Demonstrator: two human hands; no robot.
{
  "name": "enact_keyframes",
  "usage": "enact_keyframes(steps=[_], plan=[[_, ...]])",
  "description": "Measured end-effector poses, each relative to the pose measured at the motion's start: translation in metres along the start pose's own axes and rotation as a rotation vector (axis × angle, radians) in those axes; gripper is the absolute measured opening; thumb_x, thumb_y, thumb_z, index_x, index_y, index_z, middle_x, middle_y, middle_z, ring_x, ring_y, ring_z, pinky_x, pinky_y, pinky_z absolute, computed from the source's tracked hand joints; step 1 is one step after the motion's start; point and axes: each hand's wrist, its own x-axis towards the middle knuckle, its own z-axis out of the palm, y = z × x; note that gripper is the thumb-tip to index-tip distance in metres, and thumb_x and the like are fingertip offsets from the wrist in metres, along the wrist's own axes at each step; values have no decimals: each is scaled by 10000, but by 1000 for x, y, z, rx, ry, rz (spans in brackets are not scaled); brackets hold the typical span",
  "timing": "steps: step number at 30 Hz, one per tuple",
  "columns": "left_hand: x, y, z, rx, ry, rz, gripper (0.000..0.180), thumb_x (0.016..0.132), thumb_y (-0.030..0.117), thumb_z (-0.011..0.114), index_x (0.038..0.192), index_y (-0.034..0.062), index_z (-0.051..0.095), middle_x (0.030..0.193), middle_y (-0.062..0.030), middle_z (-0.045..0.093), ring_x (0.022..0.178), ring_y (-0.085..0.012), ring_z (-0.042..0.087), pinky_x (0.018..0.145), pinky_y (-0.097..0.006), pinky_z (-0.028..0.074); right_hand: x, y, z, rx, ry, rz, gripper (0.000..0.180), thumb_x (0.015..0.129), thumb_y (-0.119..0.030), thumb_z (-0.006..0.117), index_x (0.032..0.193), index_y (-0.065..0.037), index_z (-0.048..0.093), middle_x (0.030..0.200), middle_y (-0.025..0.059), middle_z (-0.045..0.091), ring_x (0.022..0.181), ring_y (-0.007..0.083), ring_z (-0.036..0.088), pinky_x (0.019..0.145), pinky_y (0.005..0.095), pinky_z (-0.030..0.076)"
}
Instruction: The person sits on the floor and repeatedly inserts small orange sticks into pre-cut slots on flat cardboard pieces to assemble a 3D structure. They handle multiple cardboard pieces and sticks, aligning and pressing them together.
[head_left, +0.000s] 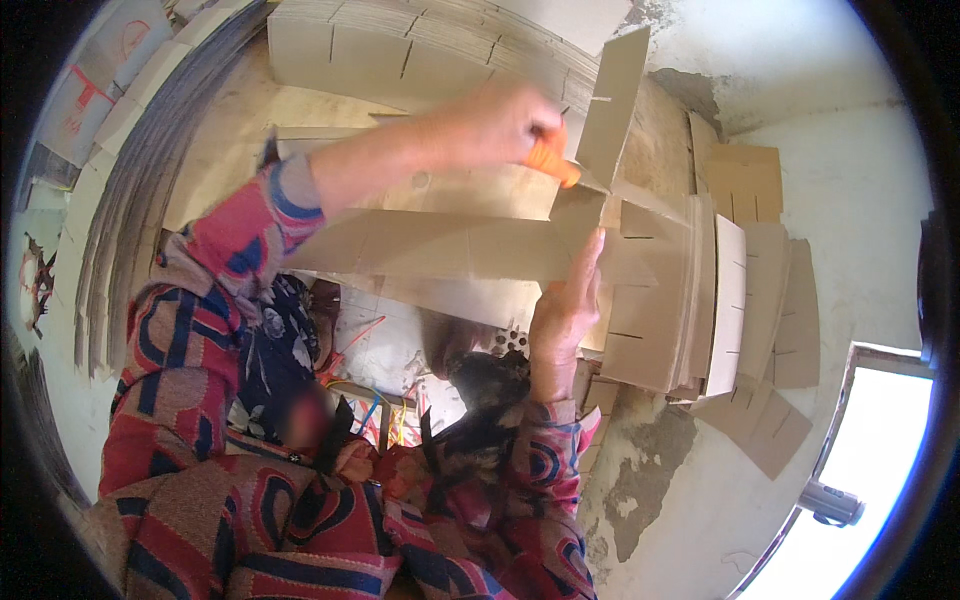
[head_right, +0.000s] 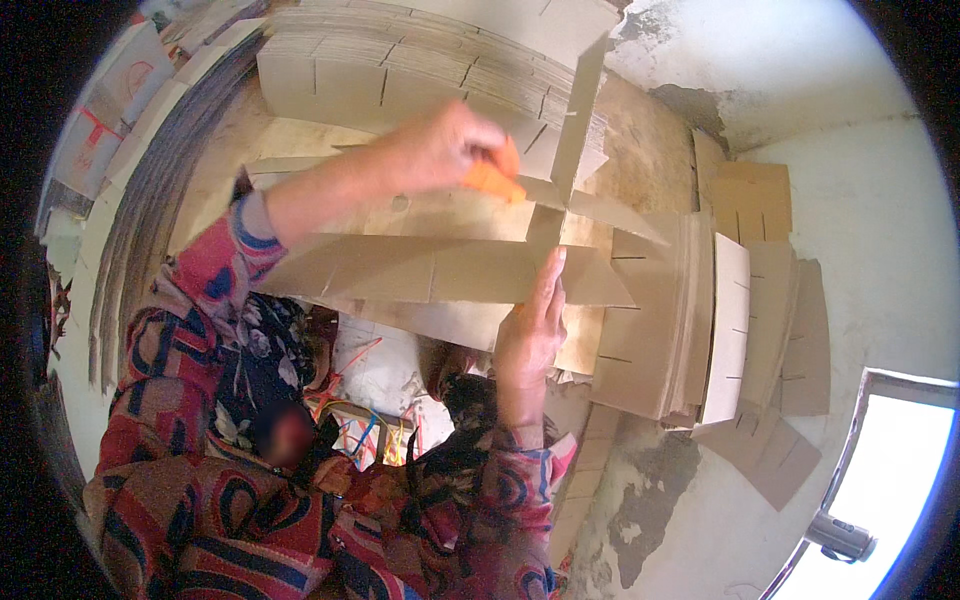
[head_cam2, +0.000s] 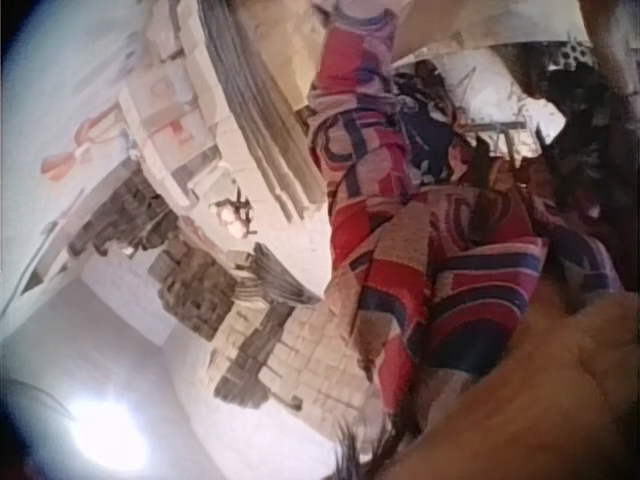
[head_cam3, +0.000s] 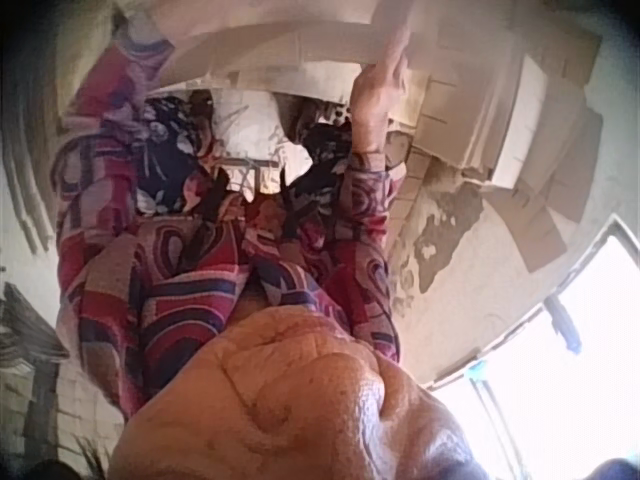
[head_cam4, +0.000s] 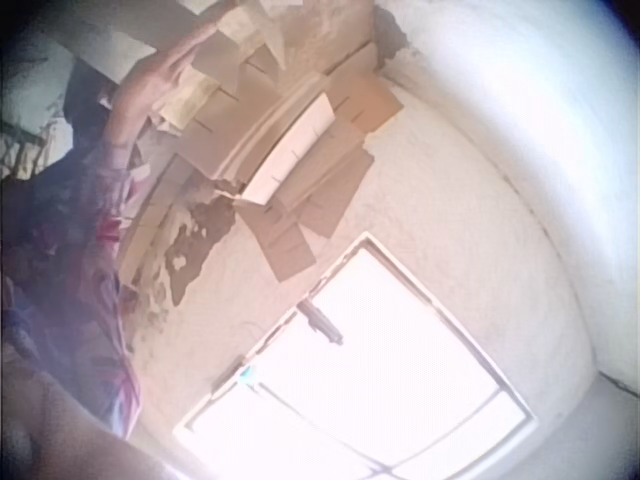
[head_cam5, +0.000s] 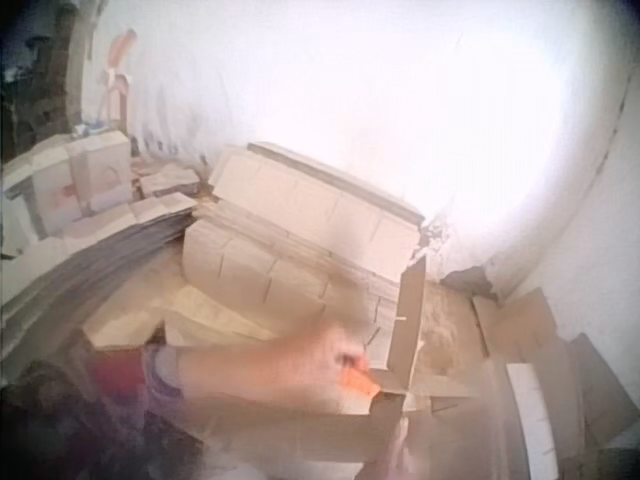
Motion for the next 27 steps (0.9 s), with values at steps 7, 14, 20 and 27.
enact_keyframes(steps=[7,14,20,27], plan=[[50,6,-59,761,-80,-181,299,729,226,744,805,21,540,720,-86,541,743,-254,537,633,-372,439,-9,-8,-9,53,-16,143,709,759,174,496,1416,-31,325,1300,233,503,1087,349,586,866,368,501],[66,-101,-4,1013,60,53,427,708,213,726,1019,-14,542,1030,-151,551,1073,-287,490,907,-379,436,0,-3,-9,126,-14,166,700,737,177,454,1401,-20,354,1338,230,474,1153,350,550,885,361,489],[67,-113,-5,942,12,-6,156,754,88,635,864,3,565,934,-156,555,971,-321,534,854,-398,457,1,1,-6,94,-15,150,741,687,199,428,1395,-11,365,1336,234,478,1163,339,547,910,358,480],[66,-102,-11,807,71,9,42,759,68,610,772,32,595,813,-120,574,904,-302,557,782,-403,483,-1,2,-8,136,-70,149,743,683,202,415,1396,2,361,1243,249,544,1016,343,615,834,359,505]])
